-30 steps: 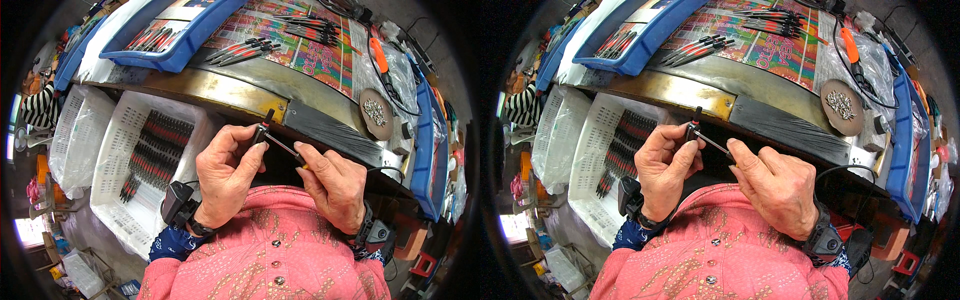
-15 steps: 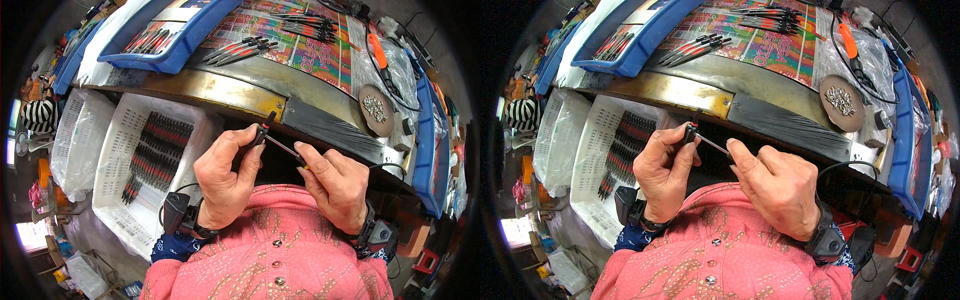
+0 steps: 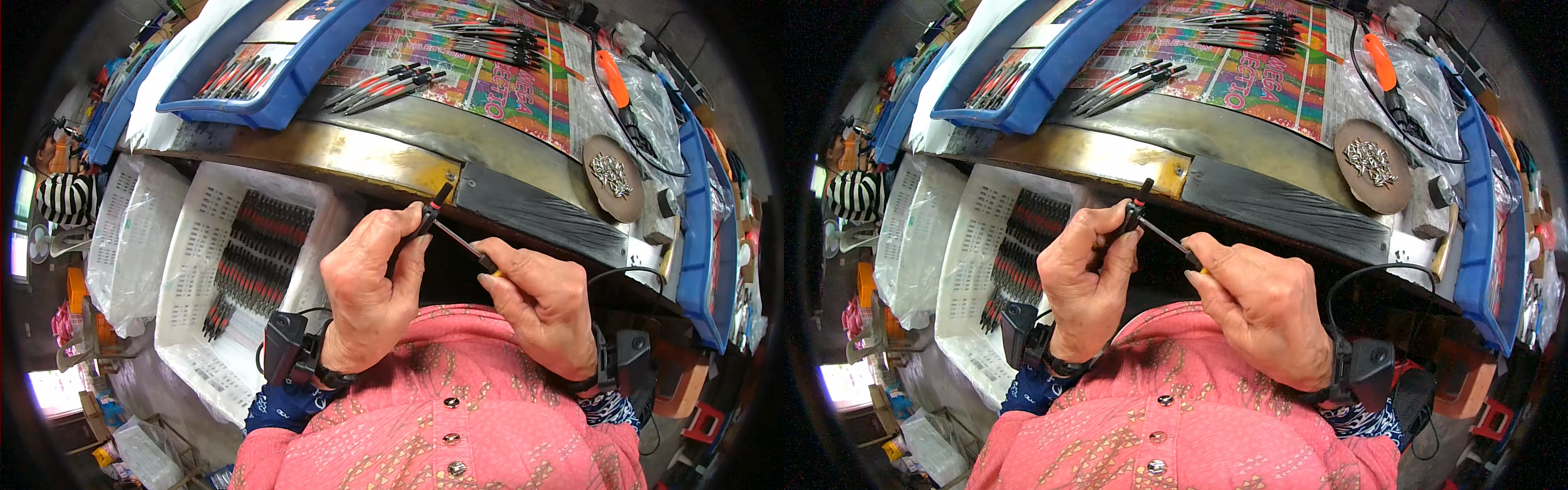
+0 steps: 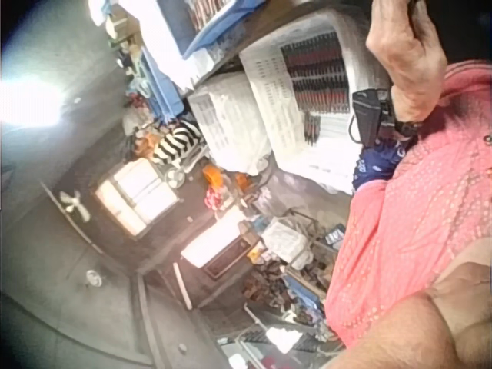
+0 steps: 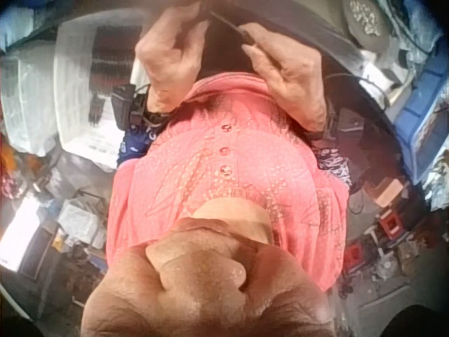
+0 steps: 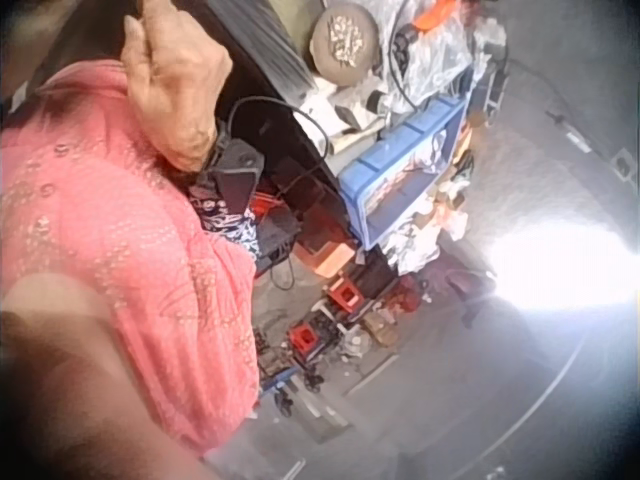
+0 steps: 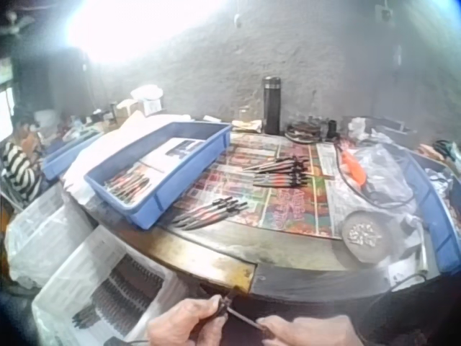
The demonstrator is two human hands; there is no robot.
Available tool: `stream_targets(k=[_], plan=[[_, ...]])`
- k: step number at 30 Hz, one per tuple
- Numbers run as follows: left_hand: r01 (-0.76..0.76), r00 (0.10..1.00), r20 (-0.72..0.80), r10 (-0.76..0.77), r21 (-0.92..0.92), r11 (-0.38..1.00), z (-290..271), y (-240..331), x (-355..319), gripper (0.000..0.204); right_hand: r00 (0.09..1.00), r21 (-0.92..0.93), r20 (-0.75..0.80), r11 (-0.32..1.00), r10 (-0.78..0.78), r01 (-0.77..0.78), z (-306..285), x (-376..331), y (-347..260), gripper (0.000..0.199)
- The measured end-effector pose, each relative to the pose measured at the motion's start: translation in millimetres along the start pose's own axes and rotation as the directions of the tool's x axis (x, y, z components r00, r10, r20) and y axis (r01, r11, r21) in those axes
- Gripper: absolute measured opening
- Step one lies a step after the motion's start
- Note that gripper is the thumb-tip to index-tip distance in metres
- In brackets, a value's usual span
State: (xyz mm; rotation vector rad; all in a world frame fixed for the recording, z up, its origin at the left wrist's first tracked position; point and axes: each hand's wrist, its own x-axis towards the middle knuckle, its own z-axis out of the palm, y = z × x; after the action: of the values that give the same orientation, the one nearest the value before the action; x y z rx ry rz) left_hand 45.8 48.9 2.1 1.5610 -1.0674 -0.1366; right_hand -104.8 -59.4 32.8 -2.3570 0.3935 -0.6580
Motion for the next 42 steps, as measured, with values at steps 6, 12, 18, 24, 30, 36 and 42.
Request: stream_targets(k=[6,12,18,24,30,36,42], plan=[[-0.052,0.999,0.009,0.051,0.063,0.997,3.3,-3.9,1.9,0.017,0.836,0.627,0.354,0.557,0.419,-0.545,-7.4,4.0,3.0,0.021],[-0.099,0.995,-0.010,0.100,0.072,0.992,4.9,-6.1,3.6,0.017,0.774,0.719,0.454,0.332,0.442,-0.611,-7.6,5.2,1.0,0.022],[-0.058,0.998,-0.015,0.059,0.042,0.997,3.9,-3.6,-2.7,0.024,0.997,0.226,-0.038,0.973,0.061,-0.050,-3.2,0.5,4.5,0.015],[-0.075,0.997,0.005,0.075,0.069,0.995,4.0,1.5,-2.3,0.024,0.999,-0.193,0.030,0.980,-0.042,0.047,-3.2,-6.4,-5.1,0.023],[-0.116,0.993,0.000,0.116,0.090,0.989,4.4,3.7,4.2,0.024,0.999,0.148,-0.028,0.988,0.042,-0.038,5.5,-0.4,2.9,0.012],[-0.140,0.990,0.005,0.140,0.116,0.983,6.4,2.9,4.8,0.023,0.846,0.689,0.389,0.495,0.365,-0.530,-5.3,0.2,6.2,0.026],[-0.158,0.987,-0.008,0.161,0.146,0.977,8.1,2.0,3.6,0.022,0.753,0.726,0.539,0.244,0.377,-0.643,-13.6,3.3,8.6,0.021]])
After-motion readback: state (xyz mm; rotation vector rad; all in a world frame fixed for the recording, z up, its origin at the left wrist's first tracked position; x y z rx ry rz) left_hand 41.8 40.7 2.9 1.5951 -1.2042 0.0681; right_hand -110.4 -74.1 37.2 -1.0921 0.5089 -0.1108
